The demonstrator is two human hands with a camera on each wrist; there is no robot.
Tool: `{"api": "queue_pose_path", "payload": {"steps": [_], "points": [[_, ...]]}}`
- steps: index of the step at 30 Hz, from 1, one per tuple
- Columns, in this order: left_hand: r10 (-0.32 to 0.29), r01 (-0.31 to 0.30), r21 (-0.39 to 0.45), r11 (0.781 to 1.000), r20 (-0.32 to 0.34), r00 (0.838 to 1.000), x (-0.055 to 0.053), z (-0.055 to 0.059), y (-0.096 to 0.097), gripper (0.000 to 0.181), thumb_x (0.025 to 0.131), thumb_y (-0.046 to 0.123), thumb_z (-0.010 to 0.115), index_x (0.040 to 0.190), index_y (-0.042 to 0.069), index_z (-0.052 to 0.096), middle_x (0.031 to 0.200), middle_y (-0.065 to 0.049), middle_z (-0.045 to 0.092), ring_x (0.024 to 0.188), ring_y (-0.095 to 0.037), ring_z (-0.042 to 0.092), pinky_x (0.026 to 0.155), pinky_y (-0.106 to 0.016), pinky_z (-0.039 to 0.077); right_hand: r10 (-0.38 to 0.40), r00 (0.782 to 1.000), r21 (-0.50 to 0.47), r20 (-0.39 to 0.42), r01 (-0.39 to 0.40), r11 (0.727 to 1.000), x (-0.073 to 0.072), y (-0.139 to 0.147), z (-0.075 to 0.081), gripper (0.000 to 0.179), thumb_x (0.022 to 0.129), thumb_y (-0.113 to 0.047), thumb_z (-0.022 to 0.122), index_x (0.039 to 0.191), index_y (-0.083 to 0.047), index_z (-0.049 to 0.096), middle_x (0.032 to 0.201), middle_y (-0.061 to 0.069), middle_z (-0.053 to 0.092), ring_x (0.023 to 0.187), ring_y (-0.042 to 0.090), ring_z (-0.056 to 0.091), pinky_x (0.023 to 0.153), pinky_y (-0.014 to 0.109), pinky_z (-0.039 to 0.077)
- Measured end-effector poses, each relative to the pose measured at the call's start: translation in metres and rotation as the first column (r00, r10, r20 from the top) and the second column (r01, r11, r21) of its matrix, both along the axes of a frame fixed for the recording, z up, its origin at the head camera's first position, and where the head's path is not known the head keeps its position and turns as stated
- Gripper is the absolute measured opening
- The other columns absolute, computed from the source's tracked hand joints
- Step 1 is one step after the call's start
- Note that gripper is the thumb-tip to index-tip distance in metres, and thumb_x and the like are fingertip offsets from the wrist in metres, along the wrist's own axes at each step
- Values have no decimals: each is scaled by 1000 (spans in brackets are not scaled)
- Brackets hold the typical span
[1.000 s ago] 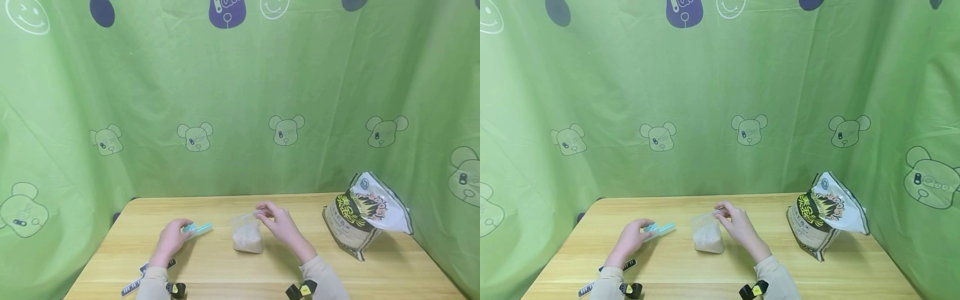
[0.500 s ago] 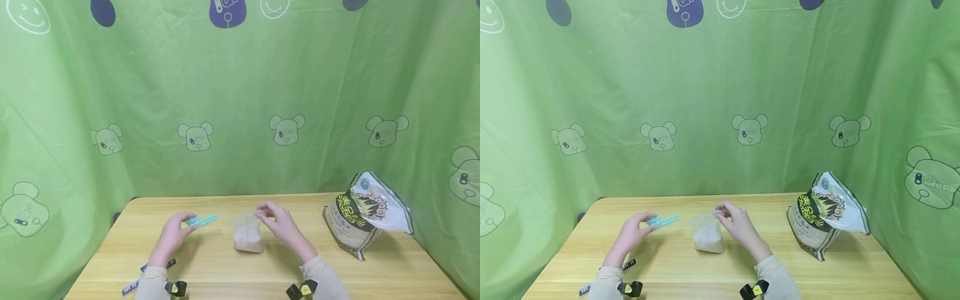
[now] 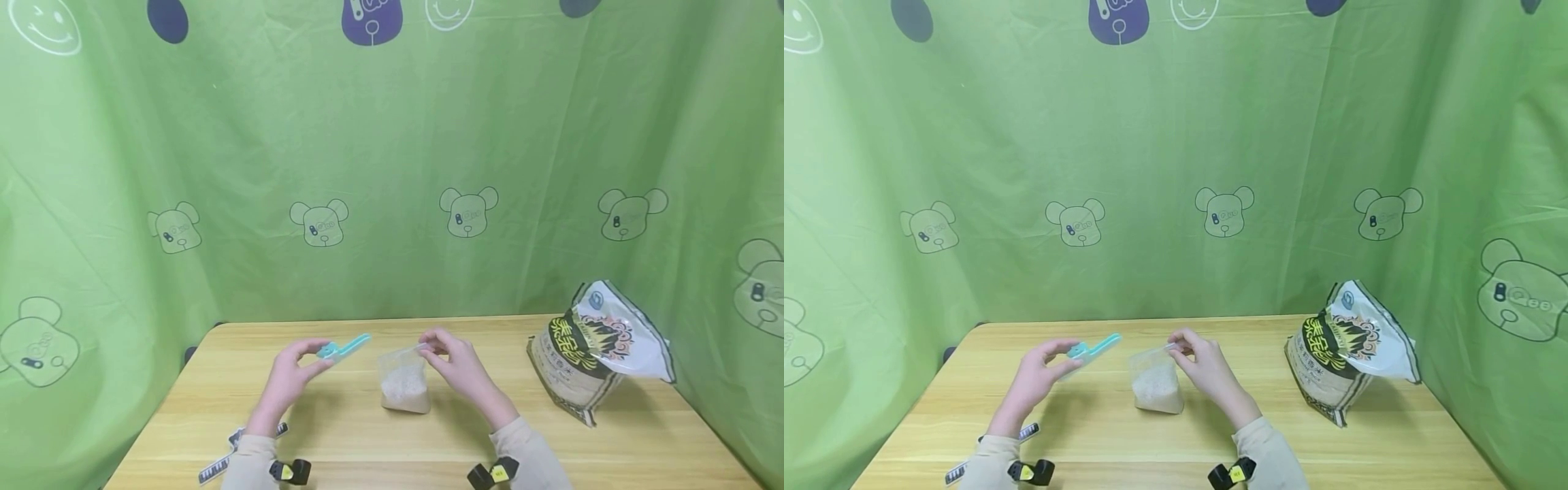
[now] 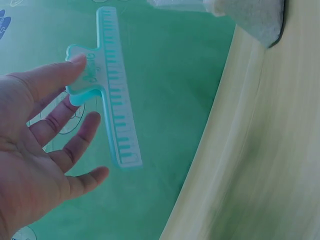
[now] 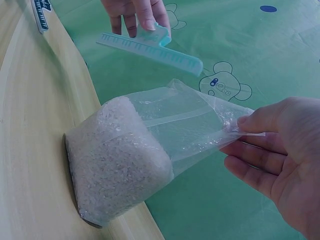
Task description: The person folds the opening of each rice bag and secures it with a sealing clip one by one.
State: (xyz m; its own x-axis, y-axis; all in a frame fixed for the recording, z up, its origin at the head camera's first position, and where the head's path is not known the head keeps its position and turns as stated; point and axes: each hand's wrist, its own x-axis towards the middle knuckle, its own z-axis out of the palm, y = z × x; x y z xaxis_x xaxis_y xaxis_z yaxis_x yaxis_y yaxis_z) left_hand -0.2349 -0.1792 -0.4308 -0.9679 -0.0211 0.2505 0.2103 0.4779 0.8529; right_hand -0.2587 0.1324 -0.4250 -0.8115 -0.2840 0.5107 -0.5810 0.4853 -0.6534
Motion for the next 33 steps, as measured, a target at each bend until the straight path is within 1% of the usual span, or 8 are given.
{"api": "queue_pose_path", "payload": {"steps": [3, 8, 14, 17, 19, 26, 30, 33], "points": [[-23, 23, 35, 999, -4, 1000, -1, 0, 4, 39, 81, 23, 77, 118, 16, 68, 115, -5, 69, 119, -26, 57, 113, -59, 31, -2, 1000, -2, 3, 2, 1000, 0, 0, 0, 13, 89, -8, 68, 101, -9, 64, 92, 4, 75, 84, 21, 71, 79, 33, 59], [-73, 73, 143, 987, -7, 997, -2, -1, 12, 40, 81, 21, 78, 118, 13, 68, 117, -6, 68, 117, -25, 58, 113, -55, 34, -11, 1000, -5, 8, 11, 1000, 0, 2, 0, 13, 89, -8, 69, 101, -8, 65, 92, 4, 75, 85, 21, 71, 80, 34, 59], [-117, 99, 288, 952, 48, 992, -6, -4, 21, 41, 80, 17, 78, 119, 10, 67, 118, -10, 68, 105, -22, 64, 95, -38, 51, -16, 1000, -7, 5, 16, 1000, 0, 5, -1, 13, 89, -9, 69, 101, -10, 65, 92, 3, 75, 85, 21, 71, 79, 34, 59], [-139, 109, 343, 933, 64, 988, -9, -6, 25, 40, 80, 14, 77, 119, 8, 66, 115, -12, 69, 97, -19, 67, 87, -31, 51, -20, 1000, -9, -2, 20, 1000, 0, 5, -2, 13, 88, -8, 69, 100, -10, 65, 91, 3, 75, 84, 20, 71, 79, 34, 59], [-149, 113, 369, 923, 70, 986, -11, -8, 27, 40, 80, 12, 77, 118, 6, 66, 113, -11, 69, 94, -17, 67, 86, -31, 51, -17, 1000, -13, -9, 17, 1000, -1, 5, -2, 13, 88, -7, 69, 100, -9, 65, 91, 3, 75, 84, 19, 71, 78, 32, 59], [-145, 98, 410, 907, 85, 986, -15, -10, 29, 37, 80, 11, 76, 115, 5, 67, 111, -8, 70, 96, -16, 66, 88, -32, 50, 14, 1000, -3, -20, -14, 1000, -2, 3, -3, 14, 88, -7, 69, 101, -9, 64, 93, 4, 75, 84, 19, 71, 79, 30, 58], [-137, 91, 398, 913, 88, 987, -20, -10, 31, 36, 82, 16, 76, 116, 6, 67, 113, -7, 70, 100, -18, 65, 91, -33, 49, 13, 1000, 1, -16, -13, 1000, -1, 2, -3, 13, 89, -8, 69, 101, -10, 64, 94, 4, 75, 85, 19, 71, 79, 31, 58], [-133, 94, 377, 922, 80, 988, -25, -12, 32, 36, 83, 21, 75, 116, 8, 68, 117, -7, 69, 110, -24, 64, 98, -40, 48, 14, 1000, 2, -14, -14, 1000, -2, 2, -2, 13, 89, -9, 68, 101, -10, 64, 94, 3, 75, 85, 19, 71, 80, 31, 58]]}}
